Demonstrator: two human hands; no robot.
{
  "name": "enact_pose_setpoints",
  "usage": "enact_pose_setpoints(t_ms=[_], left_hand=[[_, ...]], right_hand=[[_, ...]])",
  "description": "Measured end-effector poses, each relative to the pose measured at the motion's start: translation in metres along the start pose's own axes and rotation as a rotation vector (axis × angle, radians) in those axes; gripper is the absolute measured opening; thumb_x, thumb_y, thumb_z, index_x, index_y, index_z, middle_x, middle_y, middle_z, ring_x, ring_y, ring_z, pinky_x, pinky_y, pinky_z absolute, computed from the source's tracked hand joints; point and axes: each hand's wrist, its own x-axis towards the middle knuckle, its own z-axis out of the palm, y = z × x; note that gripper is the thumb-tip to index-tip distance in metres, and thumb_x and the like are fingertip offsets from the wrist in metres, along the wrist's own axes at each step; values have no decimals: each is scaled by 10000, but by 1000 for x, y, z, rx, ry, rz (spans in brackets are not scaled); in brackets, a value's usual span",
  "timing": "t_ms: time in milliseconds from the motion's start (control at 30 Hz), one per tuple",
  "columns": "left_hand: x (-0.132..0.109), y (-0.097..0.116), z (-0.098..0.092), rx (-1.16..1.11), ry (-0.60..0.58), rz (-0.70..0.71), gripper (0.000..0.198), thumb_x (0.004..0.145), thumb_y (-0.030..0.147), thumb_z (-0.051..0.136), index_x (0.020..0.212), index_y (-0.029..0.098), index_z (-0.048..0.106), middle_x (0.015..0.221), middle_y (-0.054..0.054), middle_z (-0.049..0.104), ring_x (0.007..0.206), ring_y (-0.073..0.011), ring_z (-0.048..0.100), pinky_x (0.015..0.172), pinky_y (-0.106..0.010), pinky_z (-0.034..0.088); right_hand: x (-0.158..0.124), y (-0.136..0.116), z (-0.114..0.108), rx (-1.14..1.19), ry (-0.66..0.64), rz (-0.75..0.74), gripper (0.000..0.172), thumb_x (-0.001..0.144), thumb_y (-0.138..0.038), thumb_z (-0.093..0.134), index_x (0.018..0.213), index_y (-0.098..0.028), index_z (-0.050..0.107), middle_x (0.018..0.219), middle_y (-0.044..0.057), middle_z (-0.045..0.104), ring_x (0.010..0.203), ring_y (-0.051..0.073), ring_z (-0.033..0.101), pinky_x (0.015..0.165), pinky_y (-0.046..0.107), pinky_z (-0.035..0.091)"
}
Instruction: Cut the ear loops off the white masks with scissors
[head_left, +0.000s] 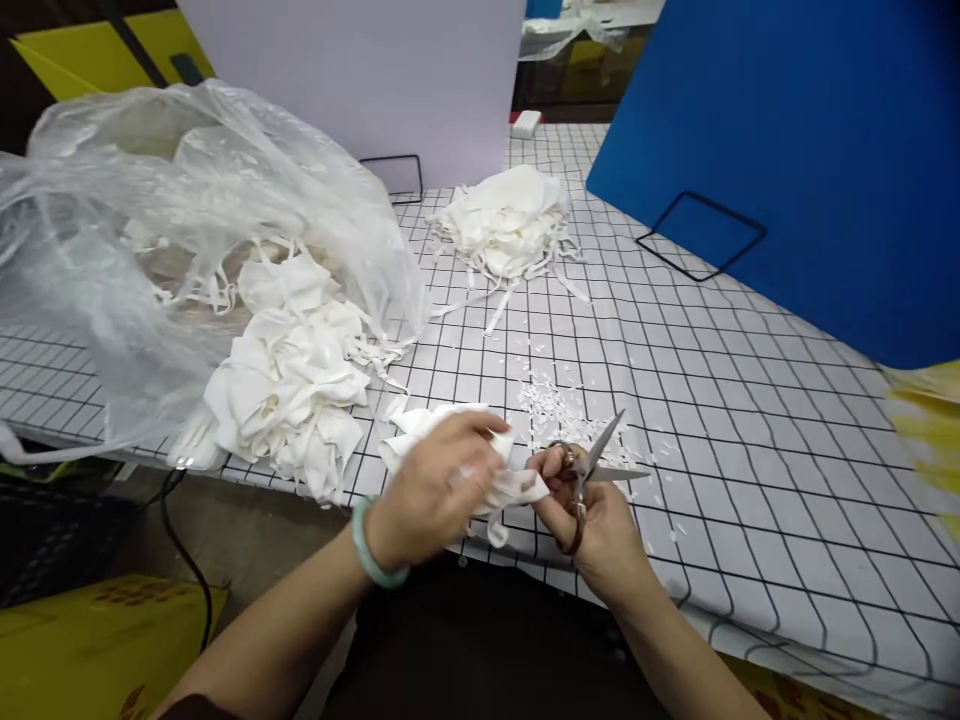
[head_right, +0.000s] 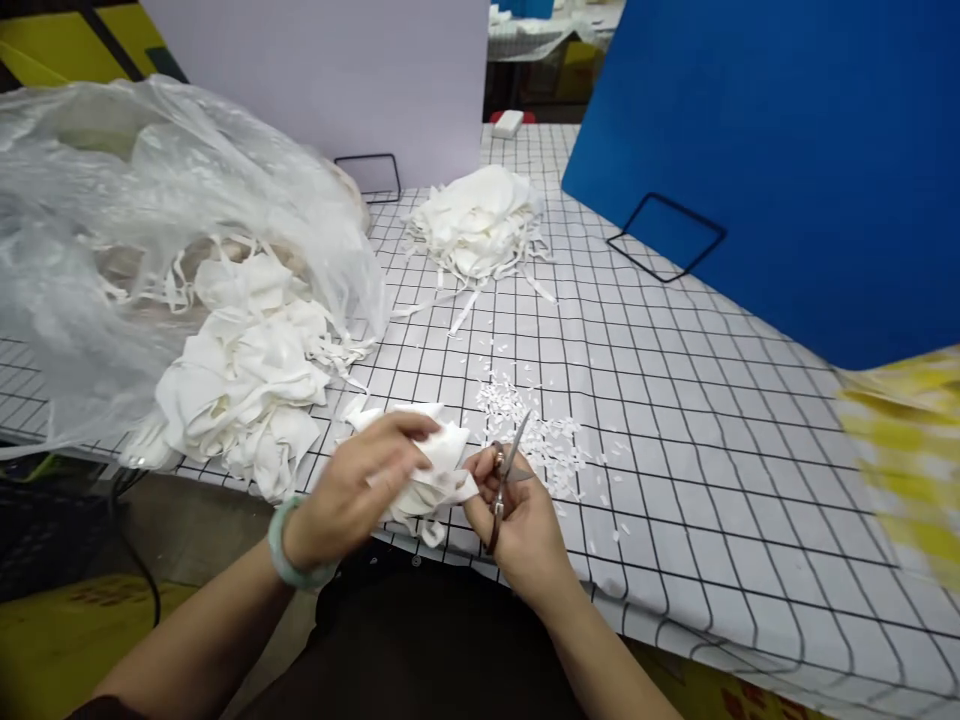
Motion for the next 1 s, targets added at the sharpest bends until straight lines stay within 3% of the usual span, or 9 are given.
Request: enact_pose_setpoints(t_ms=[67, 200, 300, 400, 500, 633, 733, 867, 1000], left_hand=[[-6, -27, -27, 221, 134, -61, 232, 938, 71, 440, 969, 160, 652, 1129, -129, 638, 1158, -252, 598, 993, -451, 539], [-12, -78, -64, 492, -86, -174, 385, 775, 12, 494, 1089, 161, 661, 1189, -131, 610, 1156, -285, 555, 1002, -497, 498], [-4, -94, -67, 503, -152, -167, 185, 767, 75, 577, 885, 174, 681, 950, -84, 652, 932, -256, 581, 878, -430, 518], [9, -95, -67, 511, 10, -188, 130, 856, 111, 532, 794, 187, 617, 797, -53, 584, 797, -223, 534, 792, -382, 490], [8, -91, -69, 541, 244, -174, 228, 877, 49, 448, 966, 187, 605, 925, -81, 582, 890, -234, 543, 823, -386, 476], [-10, -94, -69, 584, -29, -121, 399, 737, -37, 488, 1036, 178, 641, 1150, -129, 609, 1127, -303, 530, 980, -505, 456], [-13, -99, -69, 577, -192, -103, 235, 756, 2, 540, 860, 180, 653, 1213, -131, 613, 1219, -327, 496, 1065, -571, 405], [4, -82, -79, 336, -75, -113, 109, 823, 106, 561, 753, 190, 559, 1005, -95, 656, 1032, -254, 597, 962, -479, 506], [20, -45, -92, -148, 113, -378, 76, 916, 197, 490, 842, 189, 509, 797, -26, 614, 662, -144, 603, 595, -288, 521]], right_hand=[[1, 2, 2, 18, 6, 9, 352, 755, -357, 815, 858, -254, 494, 881, 18, 614, 760, 171, 625, 694, 297, 547], [5, -4, -3, 11, 10, -68, 251, 800, -294, 745, 871, -259, 506, 886, 30, 587, 781, 179, 606, 693, 316, 536], [15, -19, -1, 25, 70, -141, 232, 809, -261, 699, 882, -266, 479, 903, 33, 562, 804, 182, 595, 686, 317, 526], [30, -35, 8, 41, 157, -137, 269, 760, -228, 688, 881, -270, 452, 929, 35, 545, 764, 172, 571, 635, 305, 512], [41, -41, 16, 44, 190, -128, 283, 733, -225, 673, 884, -271, 439, 936, 28, 537, 720, 160, 555, 616, 308, 513], [44, -32, 19, 78, 159, -100, 298, 723, -221, 682, 896, -263, 442, 936, 13, 530, 713, 143, 553, 650, 310, 532], [43, -23, 19, 86, 107, -98, 290, 745, -229, 700, 903, -263, 458, 929, 7, 542, 741, 146, 562, 661, 298, 523], [42, -23, 22, -62, -54, -118, 241, 800, -272, 689, 946, -264, 497, 965, 28, 604, 876, 200, 616, 766, 357, 529], [46, -28, 35, -254, -216, -135, 392, 785, -325, 726, 1121, -273, 532, 1332, 85, 581, 1185, 279, 566, 996, 475, 464]])
